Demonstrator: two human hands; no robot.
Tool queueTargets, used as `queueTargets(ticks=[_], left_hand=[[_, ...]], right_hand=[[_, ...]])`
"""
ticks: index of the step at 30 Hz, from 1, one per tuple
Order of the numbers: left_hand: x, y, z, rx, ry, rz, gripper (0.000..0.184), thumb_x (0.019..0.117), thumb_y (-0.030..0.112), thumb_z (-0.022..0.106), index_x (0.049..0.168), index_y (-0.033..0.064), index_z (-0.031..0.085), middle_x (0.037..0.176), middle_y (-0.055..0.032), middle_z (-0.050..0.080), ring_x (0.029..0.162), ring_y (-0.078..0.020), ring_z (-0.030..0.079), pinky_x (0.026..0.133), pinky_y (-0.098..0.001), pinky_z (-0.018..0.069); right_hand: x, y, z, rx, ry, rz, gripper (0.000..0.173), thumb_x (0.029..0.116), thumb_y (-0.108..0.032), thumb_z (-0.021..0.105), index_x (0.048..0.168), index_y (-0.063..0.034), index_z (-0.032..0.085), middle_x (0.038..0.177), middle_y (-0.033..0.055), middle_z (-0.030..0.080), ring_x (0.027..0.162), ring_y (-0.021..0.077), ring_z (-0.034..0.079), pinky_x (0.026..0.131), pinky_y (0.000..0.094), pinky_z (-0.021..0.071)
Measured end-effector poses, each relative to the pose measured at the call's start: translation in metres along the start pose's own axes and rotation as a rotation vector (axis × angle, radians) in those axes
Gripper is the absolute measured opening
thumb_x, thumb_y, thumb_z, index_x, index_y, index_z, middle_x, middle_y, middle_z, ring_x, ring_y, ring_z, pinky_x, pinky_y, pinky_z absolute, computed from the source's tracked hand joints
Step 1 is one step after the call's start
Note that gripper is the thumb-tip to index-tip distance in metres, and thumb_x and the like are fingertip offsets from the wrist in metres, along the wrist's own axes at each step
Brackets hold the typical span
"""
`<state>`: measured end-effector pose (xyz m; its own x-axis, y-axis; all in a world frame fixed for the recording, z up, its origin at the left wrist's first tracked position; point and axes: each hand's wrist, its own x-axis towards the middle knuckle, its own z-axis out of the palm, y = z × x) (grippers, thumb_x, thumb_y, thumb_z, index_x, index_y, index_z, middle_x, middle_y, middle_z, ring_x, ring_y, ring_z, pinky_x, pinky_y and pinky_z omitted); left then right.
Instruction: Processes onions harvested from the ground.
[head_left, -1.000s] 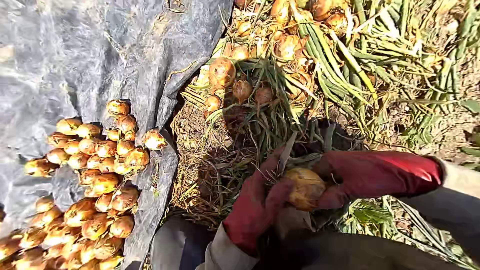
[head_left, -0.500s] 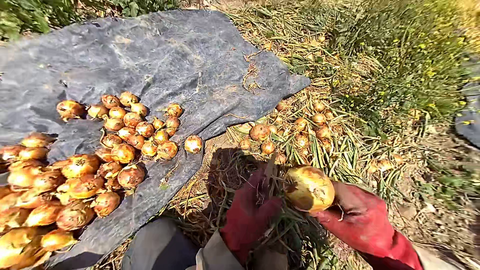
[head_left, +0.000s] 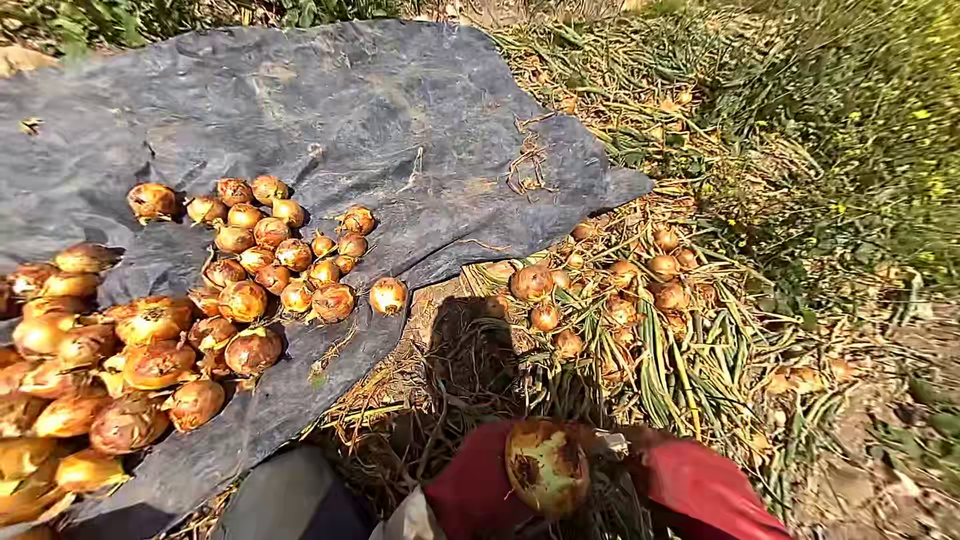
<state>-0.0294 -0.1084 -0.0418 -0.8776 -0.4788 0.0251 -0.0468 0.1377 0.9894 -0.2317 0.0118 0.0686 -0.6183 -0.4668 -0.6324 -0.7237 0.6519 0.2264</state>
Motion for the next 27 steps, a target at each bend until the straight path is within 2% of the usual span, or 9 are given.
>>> queueTargets(ticks=[3, 5, 7, 9, 11, 15, 18, 23, 27], left_hand=[[0.012, 0.003, -0.017, -0.327, 0.337, 0.105, 0.030, 0.0897, 0.023, 0.076, 0.108, -0.0015, 0.071, 0.095, -0.0038, 0.074, 0.089, -0.0051, 0.070, 0.085, -0.0255, 0.0586], [0.018, -0.007, -0.038, -0.612, 0.524, 0.058, 0.037, 0.1022, 0.041, 0.060, 0.103, 0.0052, 0.069, 0.073, -0.0016, 0.066, 0.062, -0.0097, 0.064, 0.060, -0.0291, 0.0579], [0.025, -0.008, -0.065, -0.870, 0.750, -0.038, 0.051, 0.1026, 0.060, 0.044, 0.113, 0.0155, 0.066, 0.065, 0.0005, 0.060, 0.051, -0.0100, 0.056, 0.048, -0.0273, 0.0518], [0.030, -0.011, -0.080, -0.872, 0.855, -0.138, 0.053, 0.1081, 0.055, 0.027, 0.149, 0.0274, 0.045, 0.083, -0.0002, 0.066, 0.057, -0.0089, 0.057, 0.052, -0.0237, 0.0516], [0.037, -0.014, -0.075, -0.826, 0.914, -0.352, 0.046, 0.1114, 0.045, 0.026, 0.145, 0.0205, 0.045, 0.089, -0.0050, 0.068, 0.060, -0.0130, 0.061, 0.053, -0.0268, 0.0534], [0.041, -0.013, -0.047, -0.749, 0.624, -0.575, 0.044, 0.1122, 0.033, 0.027, 0.141, 0.0060, 0.047, 0.102, -0.0133, 0.072, 0.068, -0.0203, 0.070, 0.059, -0.0326, 0.0600], [0.040, -0.009, -0.041, -0.558, 0.406, -0.564, 0.051, 0.1116, 0.037, 0.033, 0.157, 0.0139, 0.031, 0.103, -0.0061, 0.074, 0.070, -0.0178, 0.070, 0.061, -0.0334, 0.0615], [0.043, -0.035, -0.043, -0.210, 0.245, -0.628, 0.062, 0.1061, 0.053, 0.041, 0.160, 0.0250, 0.029, 0.102, -0.0042, 0.071, 0.072, -0.0173, 0.069, 0.065, -0.0381, 0.0621], [0.053, -0.037, -0.033, 0.030, 0.151, -0.546, 0.080, 0.0965, 0.065, 0.054, 0.162, 0.0271, 0.027, 0.141, -0.0115, 0.060, 0.119, -0.0262, 0.065, 0.099, -0.0550, 0.0536]], right_hand=[[0.057, 0.086, 0.030, -0.148, -0.163, 0.293, 0.040, 0.1019, -0.036, 0.053, 0.123, -0.0054, 0.067, 0.120, 0.0271, 0.069, 0.114, 0.0489, 0.066, 0.089, 0.0708, 0.0506], [0.078, 0.133, 0.040, -0.234, -0.250, 0.361, 0.043, 0.0944, -0.033, 0.065, 0.120, 0.0011, 0.068, 0.122, 0.0300, 0.067, 0.117, 0.0506, 0.063, 0.092, 0.0719, 0.0488], [0.095, 0.143, 0.017, -0.232, -0.223, 0.246, 0.059, 0.0843, -0.046, 0.077, 0.119, 0.0007, 0.067, 0.118, 0.0301, 0.068, 0.114, 0.0504, 0.064, 0.091, 0.0721, 0.0493], [0.113, 0.113, -0.026, -0.050, -0.061, 0.027, 0.076, 0.0816, -0.055, 0.081, 0.137, -0.0070, 0.061, 0.121, 0.0266, 0.068, 0.114, 0.0482, 0.065, 0.094, 0.0718, 0.0485], [0.146, 0.059, -0.058, 0.138, 0.152, -0.152, 0.085, 0.0802, -0.065, 0.078, 0.144, -0.0142, 0.056, 0.122, 0.0211, 0.069, 0.110, 0.0444, 0.067, 0.091, 0.0706, 0.0506], [0.254, -0.047, -0.058, 0.485, 0.274, -0.132, 0.097, 0.0700, -0.075, 0.078, 0.143, -0.0160, 0.054, 0.118, 0.0191, 0.070, 0.108, 0.0401, 0.068, 0.091, 0.0703, 0.0524], [0.294, -0.086, -0.042, 0.552, 0.374, -0.013, 0.095, 0.0695, -0.071, 0.079, 0.139, -0.0095, 0.056, 0.120, 0.0228, 0.069, 0.111, 0.0430, 0.067, 0.092, 0.0711, 0.0512], [0.236, -0.064, -0.015, 0.681, 0.487, -0.263, 0.098, 0.0641, -0.046, 0.095, 0.147, -0.0227, 0.048, 0.127, 0.0177, 0.066, 0.113, 0.0387, 0.066, 0.091, 0.0681, 0.0531], [0.143, -0.055, 0.010, 0.690, 0.451, -0.600, 0.116, 0.0546, -0.049, 0.096, 0.153, -0.0177, 0.043, 0.138, 0.0105, 0.062, 0.122, 0.0224, 0.064, 0.102, 0.0516, 0.0554]])
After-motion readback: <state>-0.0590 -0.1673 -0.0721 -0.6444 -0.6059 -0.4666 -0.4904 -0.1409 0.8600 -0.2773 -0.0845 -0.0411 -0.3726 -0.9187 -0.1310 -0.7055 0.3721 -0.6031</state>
